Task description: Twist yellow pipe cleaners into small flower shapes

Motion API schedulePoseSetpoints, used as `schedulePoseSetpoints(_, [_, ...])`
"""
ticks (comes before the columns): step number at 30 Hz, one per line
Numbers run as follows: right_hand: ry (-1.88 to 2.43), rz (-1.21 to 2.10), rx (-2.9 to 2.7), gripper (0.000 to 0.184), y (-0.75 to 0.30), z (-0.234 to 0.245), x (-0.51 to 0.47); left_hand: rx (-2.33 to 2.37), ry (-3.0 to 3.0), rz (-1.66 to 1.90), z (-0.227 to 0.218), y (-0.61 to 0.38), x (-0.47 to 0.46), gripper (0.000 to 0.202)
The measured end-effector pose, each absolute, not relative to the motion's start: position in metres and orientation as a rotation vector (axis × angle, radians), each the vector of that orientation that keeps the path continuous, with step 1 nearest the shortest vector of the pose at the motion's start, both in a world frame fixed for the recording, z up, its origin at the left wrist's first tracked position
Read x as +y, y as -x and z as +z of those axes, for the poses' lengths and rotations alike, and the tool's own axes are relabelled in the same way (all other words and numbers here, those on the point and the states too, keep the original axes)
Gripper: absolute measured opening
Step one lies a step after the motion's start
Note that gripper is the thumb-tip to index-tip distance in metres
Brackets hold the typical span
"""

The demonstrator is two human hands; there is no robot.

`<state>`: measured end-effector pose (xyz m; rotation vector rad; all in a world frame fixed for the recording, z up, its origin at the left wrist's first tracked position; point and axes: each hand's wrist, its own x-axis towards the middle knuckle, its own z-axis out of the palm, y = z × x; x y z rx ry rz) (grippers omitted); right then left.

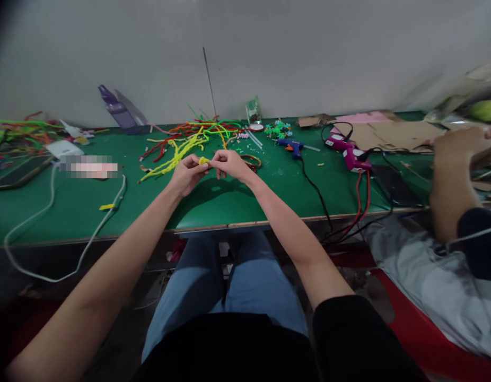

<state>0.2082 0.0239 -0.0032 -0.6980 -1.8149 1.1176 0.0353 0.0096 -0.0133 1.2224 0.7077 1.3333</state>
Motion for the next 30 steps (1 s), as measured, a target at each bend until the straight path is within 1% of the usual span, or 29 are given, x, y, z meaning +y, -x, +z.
schedulePoseSetpoints(4, [0.752,0.671,-1.912,0.01,-0.2048,-0.0091,0.0236,0.759,-1.263,1.36,-0.0141,-0.0358,0.0097,0.026])
schedulePoseSetpoints(6, [0.755,0.555,-1.955,0.008,-0.2047,-0.0103,0.0227,0.78,-1.317,1.378,-0.015,-0.0359,0.0102,0.023])
schedulePoseSetpoints(9, [0.76,0.546,-2.001,0.008,-0.2059,-0.0091,0.0194,0.802,-1.39,1.391,-0.0169,-0.0362,0.0118,0.021])
schedulePoseSetpoints(14, [0.832,0.596,-2.077,0.012,-0.2074,-0.0047,0.0142,0.849,-1.514,1.384,-0.0174,-0.0378,0.0117,0.026])
schedulePoseSetpoints(20, [0.871,0.244,-2.205,0.014,-0.2079,-0.0066,0.0159,0.937,-1.472,1.303,-0.0176,-0.0385,0.0093,0.031])
schedulePoseSetpoints(23, [0.871,0.174,-2.246,0.015,-0.2083,-0.008,0.0159,0.939,-1.426,1.247,-0.0177,-0.0377,0.0098,0.032])
schedulePoseSetpoints(26, [0.843,0.218,-2.217,0.015,-0.2092,-0.007,0.0162,0.898,-1.384,1.242,-0.0171,-0.037,0.0102,0.032])
schedulePoseSetpoints(30, [0.81,0.419,-2.14,0.016,-0.2114,-0.0024,0.0177,0.836,-1.379,1.267,-0.0166,-0.0367,0.0099,0.031])
